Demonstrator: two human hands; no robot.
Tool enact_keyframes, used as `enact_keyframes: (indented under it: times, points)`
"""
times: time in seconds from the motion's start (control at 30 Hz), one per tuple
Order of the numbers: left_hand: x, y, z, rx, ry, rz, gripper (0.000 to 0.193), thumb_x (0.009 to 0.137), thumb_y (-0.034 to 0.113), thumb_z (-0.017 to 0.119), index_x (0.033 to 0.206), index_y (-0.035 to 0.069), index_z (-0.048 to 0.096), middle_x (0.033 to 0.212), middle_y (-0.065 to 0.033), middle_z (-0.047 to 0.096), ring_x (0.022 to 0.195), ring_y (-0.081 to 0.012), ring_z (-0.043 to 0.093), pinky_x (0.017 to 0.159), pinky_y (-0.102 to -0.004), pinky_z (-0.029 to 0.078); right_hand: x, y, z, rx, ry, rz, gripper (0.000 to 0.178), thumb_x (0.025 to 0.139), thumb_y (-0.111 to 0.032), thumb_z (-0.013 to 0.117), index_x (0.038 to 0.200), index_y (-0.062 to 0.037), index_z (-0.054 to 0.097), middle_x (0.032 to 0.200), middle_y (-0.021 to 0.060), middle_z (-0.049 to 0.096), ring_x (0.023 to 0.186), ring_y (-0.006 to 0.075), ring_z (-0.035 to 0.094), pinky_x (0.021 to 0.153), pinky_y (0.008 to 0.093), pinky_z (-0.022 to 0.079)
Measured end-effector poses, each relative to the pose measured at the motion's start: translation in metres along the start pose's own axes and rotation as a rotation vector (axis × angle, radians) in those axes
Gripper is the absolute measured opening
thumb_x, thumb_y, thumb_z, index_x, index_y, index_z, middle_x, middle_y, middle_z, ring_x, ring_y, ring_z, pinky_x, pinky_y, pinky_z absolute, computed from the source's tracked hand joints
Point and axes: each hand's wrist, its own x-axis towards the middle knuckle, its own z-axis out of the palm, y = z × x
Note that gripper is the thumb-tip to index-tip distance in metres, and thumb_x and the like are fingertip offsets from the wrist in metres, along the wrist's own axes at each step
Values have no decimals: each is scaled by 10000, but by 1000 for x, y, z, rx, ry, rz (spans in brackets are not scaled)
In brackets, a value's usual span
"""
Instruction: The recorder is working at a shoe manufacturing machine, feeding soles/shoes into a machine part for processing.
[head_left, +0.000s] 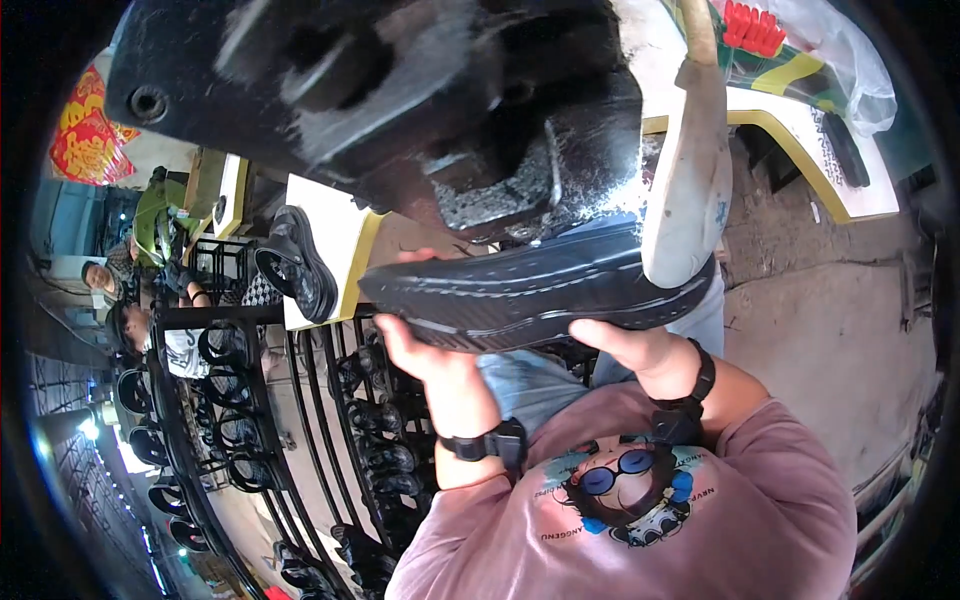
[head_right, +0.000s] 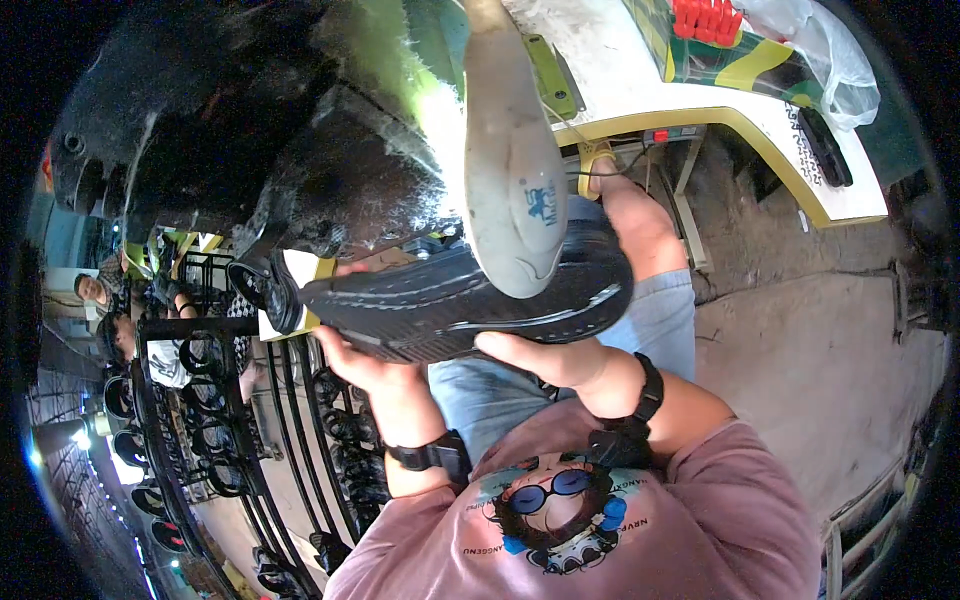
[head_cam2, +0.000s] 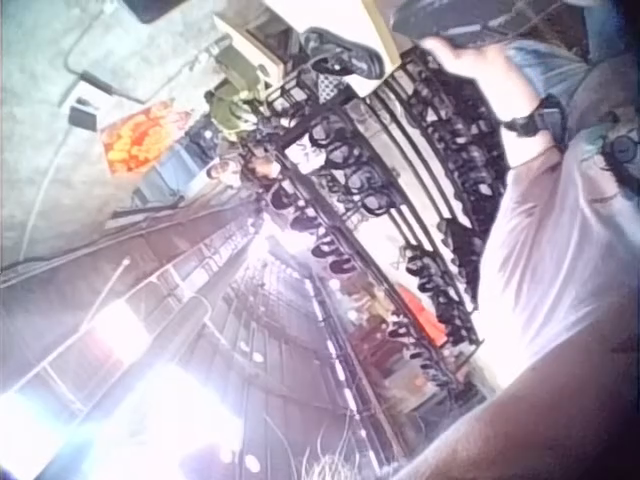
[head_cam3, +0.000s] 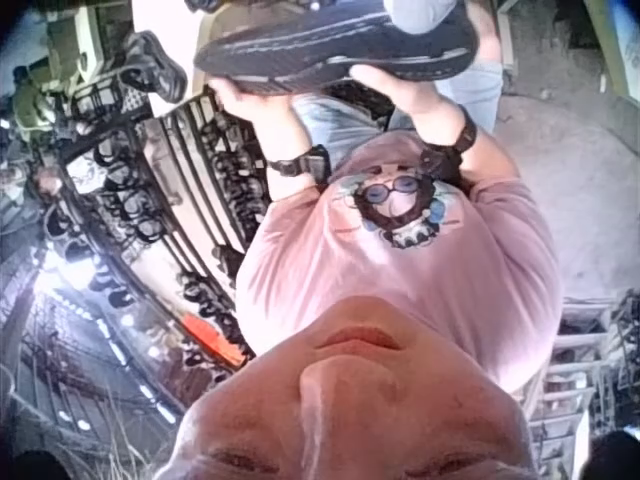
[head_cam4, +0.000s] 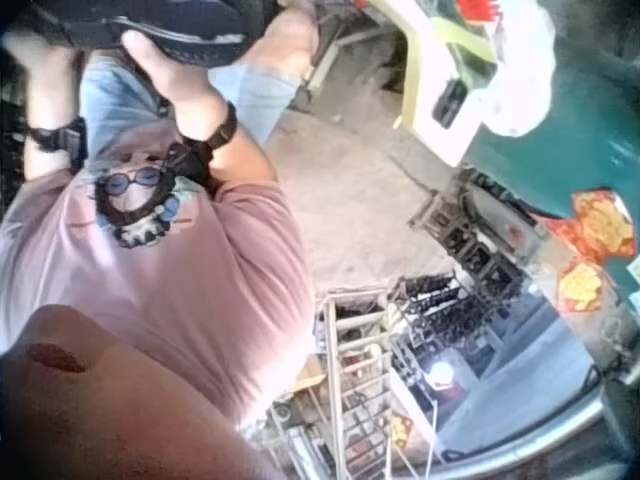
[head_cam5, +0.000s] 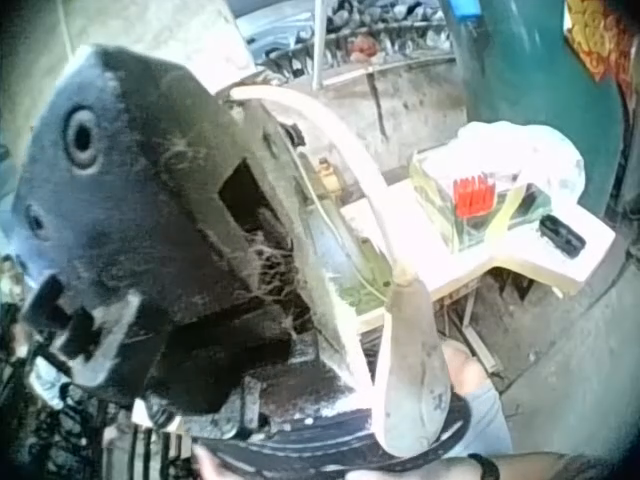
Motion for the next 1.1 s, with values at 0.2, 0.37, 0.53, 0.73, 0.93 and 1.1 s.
enact_keyframes:
  times: [0.2, 0.37, 0.53, 0.73, 0.93, 1.1]
  points:
    - [25, 68, 50, 1173, -39, 326, 387, 776, 312, 722, 1011, 36, 588, 1039, -98, 600, 993, -215, 564, 837, -361, 467, 17, 30, 20, -193, -138, -68, 304, 794, -82, 682, 1090, -37, 630, 1068, 97, 647, 977, 204, 594, 876, 330, 456]
    - [11, 22, 89, 1210, -650, -19, 377, 599, 121, 855, 890, 12, 641, 827, -35, 655, 757, -132, 617, 704, -270, 485, 22, 34, 2, -116, -180, -107, 497, 720, -123, 765, 1163, -36, 557, 1102, 123, 588, 1036, 255, 562, 896, 357, 449]
    - [-23, -7, 61, 510, -245, -192, 375, 712, 55, 789, 1009, 0, 566, 952, -88, 650, 871, -131, 613, 802, -261, 482, -8, 37, -2, -731, 364, -233, 782, 603, -235, 859, 1227, -40, 429, 1085, 117, 482, 966, 295, 520, 820, 369, 449]
    - [-49, -31, 72, 193, -85, -182, 336, 796, 23, 705, 1081, 16, 526, 1050, -89, 625, 950, -151, 591, 871, -288, 461, 0, -20, -60, -955, 83, -202, 722, 611, -480, 787, 1126, -3, 618, 1032, 132, 612, 987, 275, 569, 933, 386, 402]
    - [-44, -27, 77, 72, -16, -247, 383, 794, 28, 699, 1129, 7, 516, 1064, -94, 614, 966, -167, 590, 900, -313, 462, 50, -112, -38, -1079, -193, 35, 462, 613, -389, 780, 914, -54, 674, 903, 100, 635, 845, 312, 603, 726, 359, 479]
    - [-26, 3, 64, 125, 5, -162, 398, 779, 87, 715, 1120, 9, 525, 1007, -78, 621, 901, -168, 604, 829, -299, 492, 44, -89, 0, -1312, -105, -165, 490, 591, -465, 775, 852, -60, 685, 803, 122, 630, 720, 310, 606, 666, 412, 466]
